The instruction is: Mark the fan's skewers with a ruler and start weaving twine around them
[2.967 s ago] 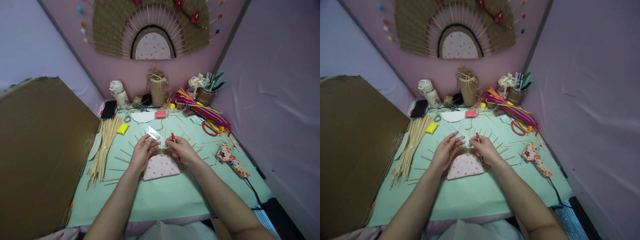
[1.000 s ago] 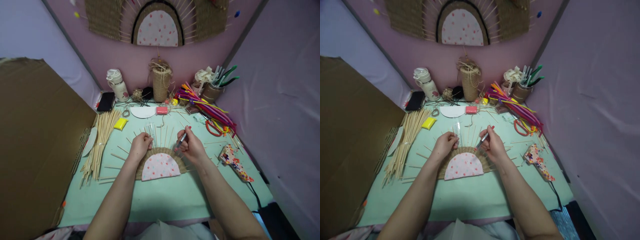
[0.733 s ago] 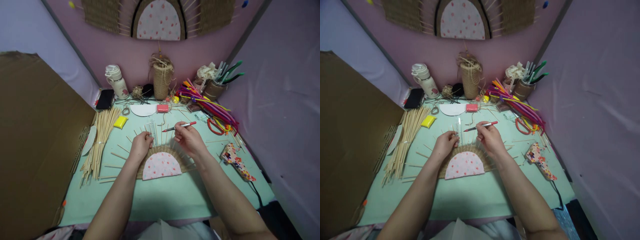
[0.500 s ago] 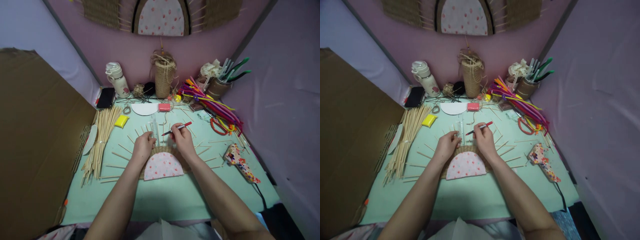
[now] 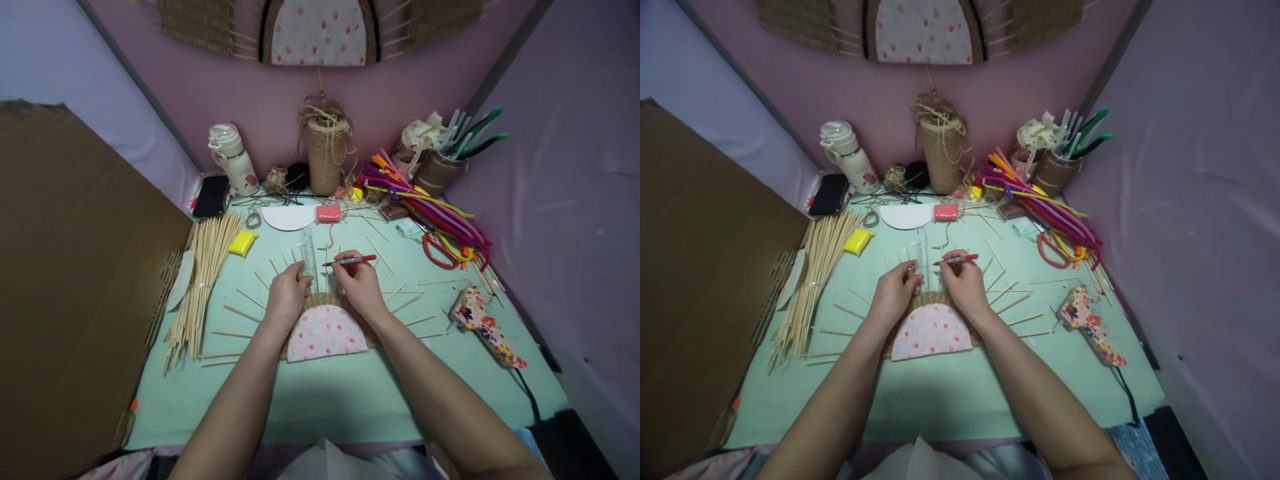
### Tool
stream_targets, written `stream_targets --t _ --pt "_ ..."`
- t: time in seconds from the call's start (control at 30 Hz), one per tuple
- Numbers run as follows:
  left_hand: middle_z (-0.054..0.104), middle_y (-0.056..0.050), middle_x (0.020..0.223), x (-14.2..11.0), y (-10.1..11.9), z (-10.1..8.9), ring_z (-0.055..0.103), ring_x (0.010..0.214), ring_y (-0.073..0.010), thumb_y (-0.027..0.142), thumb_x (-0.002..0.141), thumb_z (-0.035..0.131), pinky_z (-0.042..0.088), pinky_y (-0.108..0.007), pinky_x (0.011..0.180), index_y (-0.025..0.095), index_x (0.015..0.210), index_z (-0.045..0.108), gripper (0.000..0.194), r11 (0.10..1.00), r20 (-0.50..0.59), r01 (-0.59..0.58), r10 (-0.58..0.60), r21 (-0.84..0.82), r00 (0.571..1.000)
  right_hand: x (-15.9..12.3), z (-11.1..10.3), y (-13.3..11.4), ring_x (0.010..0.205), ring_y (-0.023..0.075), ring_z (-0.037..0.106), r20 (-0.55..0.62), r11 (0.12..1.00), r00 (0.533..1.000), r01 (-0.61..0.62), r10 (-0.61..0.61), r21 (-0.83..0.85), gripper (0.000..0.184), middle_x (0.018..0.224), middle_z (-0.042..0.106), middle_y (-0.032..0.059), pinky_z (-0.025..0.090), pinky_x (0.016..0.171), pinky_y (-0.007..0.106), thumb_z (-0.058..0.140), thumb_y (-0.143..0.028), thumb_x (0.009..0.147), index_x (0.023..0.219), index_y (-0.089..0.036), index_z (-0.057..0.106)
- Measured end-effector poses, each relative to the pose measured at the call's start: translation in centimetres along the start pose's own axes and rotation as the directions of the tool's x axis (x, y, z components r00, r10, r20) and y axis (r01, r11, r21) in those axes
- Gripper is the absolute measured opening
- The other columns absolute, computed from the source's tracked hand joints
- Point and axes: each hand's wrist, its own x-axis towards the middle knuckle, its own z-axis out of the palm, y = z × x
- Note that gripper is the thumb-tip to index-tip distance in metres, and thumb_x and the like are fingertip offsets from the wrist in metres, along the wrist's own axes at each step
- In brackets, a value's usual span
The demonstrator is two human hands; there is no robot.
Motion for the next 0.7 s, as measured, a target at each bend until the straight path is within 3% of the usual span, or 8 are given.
stream_targets --t 0.2,0.7 --pt "0.069 -0.003 0.074 0.07 0.02 0.14 0.063 0.069 -0.0165 0.02 0.084 0.057 0.043 -0.027 0.072 0.012 0.118 0.063 0.036 0.998 -0.011 -0.019 0.02 0.053 1.0 -0.04 -0.11 0.08 0.067 0.0152 0.06 0.006 0.998 0.999 0.047 -0.047 -0.039 0.017 0.082 0.063 0.0015 0.047 0.064 0.026 0.058 -0.037 0.083 0.088 -0.02 0.06" --pt "0.069 -0.003 0.075 0.1 -0.01 0.24 0.064 0.071 -0.0166 0.021 0.085 0.057 0.044 -0.027 0.073 0.013 0.12 0.061 0.036 0.996 -0.031 -0.003 0.006 0.088 1.0 0.0 -0.26 -0.33 0.065 0.0141 0.058 -0.016 0.998 0.999 0.045 -0.046 -0.033 0.014 0.074 0.061 -0.0009 0.044 0.061 0.026 0.059 -0.033 0.083 0.088 -0.02 0.059"
